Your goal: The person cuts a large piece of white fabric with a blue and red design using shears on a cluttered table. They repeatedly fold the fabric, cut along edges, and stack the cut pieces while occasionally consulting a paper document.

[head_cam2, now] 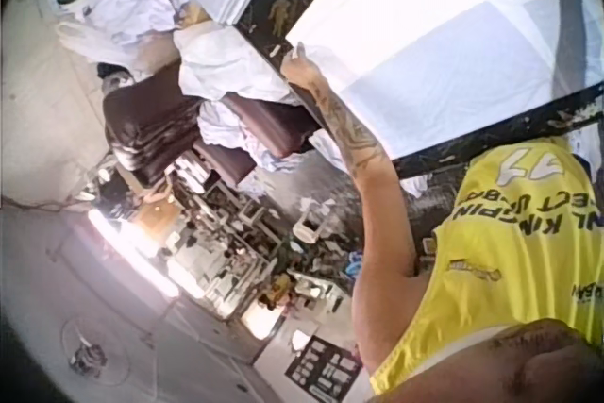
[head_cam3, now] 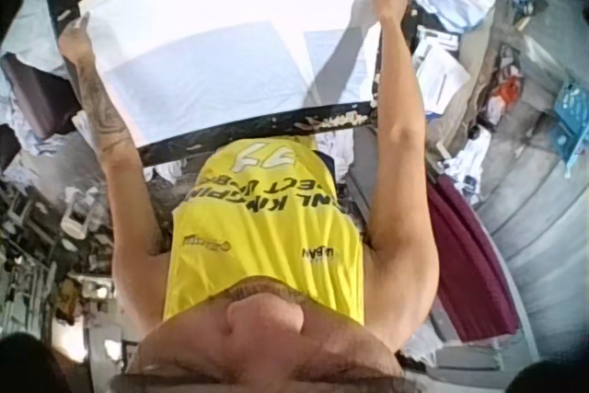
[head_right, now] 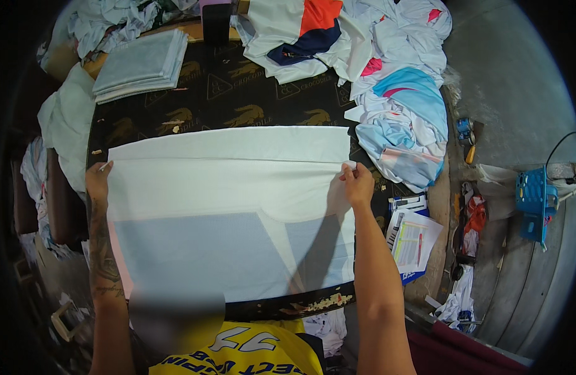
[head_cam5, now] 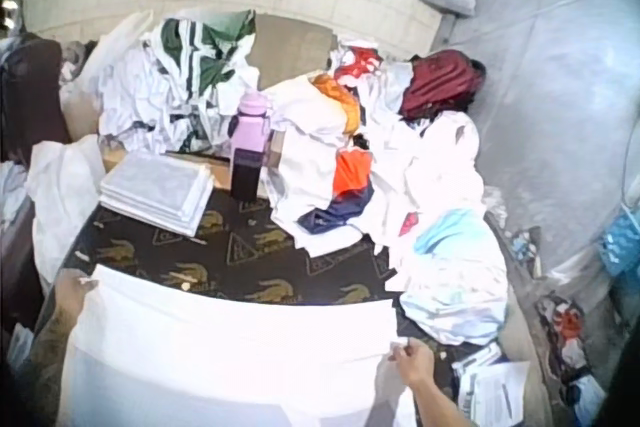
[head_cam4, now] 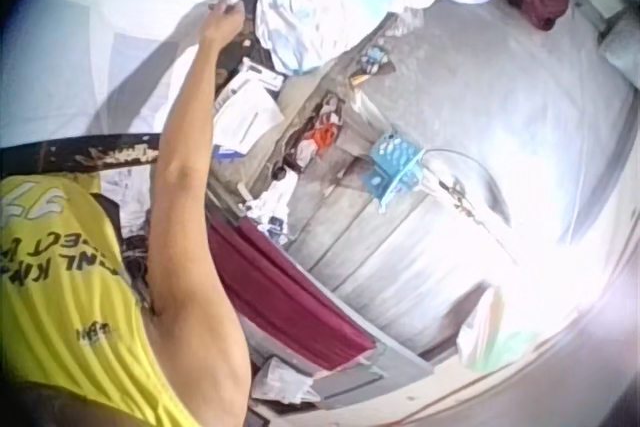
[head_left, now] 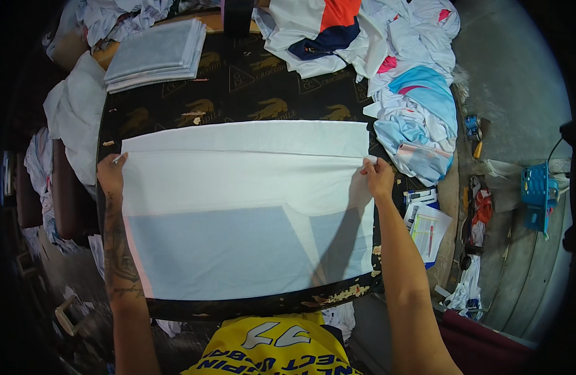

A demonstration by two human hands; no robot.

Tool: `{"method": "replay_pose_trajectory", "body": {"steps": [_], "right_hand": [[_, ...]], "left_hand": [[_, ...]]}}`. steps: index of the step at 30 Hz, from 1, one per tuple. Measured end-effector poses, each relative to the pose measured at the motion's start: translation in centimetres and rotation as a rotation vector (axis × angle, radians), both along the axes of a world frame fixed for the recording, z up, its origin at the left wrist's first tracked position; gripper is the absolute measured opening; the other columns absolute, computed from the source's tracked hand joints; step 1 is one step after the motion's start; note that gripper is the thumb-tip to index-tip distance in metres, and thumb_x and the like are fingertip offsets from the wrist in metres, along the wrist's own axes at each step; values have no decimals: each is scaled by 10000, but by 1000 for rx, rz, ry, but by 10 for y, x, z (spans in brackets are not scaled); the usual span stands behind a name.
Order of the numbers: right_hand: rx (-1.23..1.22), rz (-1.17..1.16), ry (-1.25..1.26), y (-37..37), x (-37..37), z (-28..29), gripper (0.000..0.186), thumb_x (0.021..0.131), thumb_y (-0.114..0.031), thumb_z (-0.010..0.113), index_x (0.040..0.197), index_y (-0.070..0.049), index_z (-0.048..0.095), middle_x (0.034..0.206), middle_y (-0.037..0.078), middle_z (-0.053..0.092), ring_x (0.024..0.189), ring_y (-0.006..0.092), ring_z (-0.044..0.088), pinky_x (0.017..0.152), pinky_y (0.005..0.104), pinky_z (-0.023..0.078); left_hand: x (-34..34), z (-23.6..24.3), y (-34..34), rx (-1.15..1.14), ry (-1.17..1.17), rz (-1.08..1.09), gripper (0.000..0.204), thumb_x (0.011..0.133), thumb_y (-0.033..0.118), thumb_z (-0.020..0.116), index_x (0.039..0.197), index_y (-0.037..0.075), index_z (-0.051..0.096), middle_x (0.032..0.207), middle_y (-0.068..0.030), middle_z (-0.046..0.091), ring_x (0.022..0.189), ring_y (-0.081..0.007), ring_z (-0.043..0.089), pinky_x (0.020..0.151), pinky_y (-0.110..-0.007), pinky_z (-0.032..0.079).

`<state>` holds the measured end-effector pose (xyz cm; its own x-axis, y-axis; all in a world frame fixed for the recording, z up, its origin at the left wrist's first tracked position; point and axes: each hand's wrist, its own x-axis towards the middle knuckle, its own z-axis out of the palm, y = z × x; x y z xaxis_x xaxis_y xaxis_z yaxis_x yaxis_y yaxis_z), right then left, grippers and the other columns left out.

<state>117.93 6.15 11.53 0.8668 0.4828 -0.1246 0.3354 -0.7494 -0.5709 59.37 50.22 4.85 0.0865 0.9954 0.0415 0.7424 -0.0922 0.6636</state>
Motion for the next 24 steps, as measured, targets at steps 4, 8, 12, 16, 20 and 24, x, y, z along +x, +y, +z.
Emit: {"method": "replay_pose_trajectory", "body": {"steps": [4, 8, 12, 16, 20, 24], "right_hand": [[-10, -41, 51, 10, 3, -12, 317, 1021, -332, 757, 1008, -17, 731, 800, 64, 775, 730, 129, 669, 723, 307, 509], [268, -41, -25, -5, -13, -9, 229, 1000, -234, 766, 1036, -11, 727, 785, 80, 747, 716, 152, 663, 709, 326, 519], [74, 141, -81, -90, -72, 23, 161, 957, -133, 732, 915, 12, 678, 832, 182, 695, 722, 308, 674, 670, 428, 511], [-207, -101, -21, -201, -150, 35, 343, 906, -195, 819, 1172, -2, 721, 1104, 199, 698, 1057, 394, 674, 935, 463, 531], [-222, -135, -2, -246, -173, 18, 331, 899, -169, 841, 1123, 14, 680, 1053, 184, 725, 958, 360, 698, 897, 433, 548], [-105, -108, 205, -253, -158, 17, 273, 952, -204, 792, 962, 41, 672, 806, 213, 694, 711, 413, 646, 693, 461, 509]], "left_hand": [[21, 11, -8, 55, 149, 87, 374, 918, 337, 856, 1127, 36, 785, 796, -103, 710, 692, -197, 607, 711, -377, 496], [45, 6, -55, 202, 152, 43, 549, 957, 409, 814, 1414, 145, 663, 1081, -98, 726, 908, -221, 642, 813, -401, 508], [66, 10, -129, 495, 862, -135, 673, 1011, 426, 742, 1608, 224, 502, 1533, -114, 585, 1417, -312, 526, 1148, -527, 424], [140, 54, -168, 428, 427, -310, 647, 1021, 373, 725, 1599, 172, 514, 1619, -132, 509, 1563, -342, 372, 1274, -586, 278], [281, 70, -193, 199, -20, -778, 431, 949, 232, 800, 1339, 102, 672, 1408, -114, 616, 1381, -318, 518, 1162, -479, 412], [356, 41, -177, 171, 133, -872, 254, 927, 251, 823, 1102, 106, 710, 1203, -92, 624, 1193, -313, 566, 1064, -470, 458]]}}
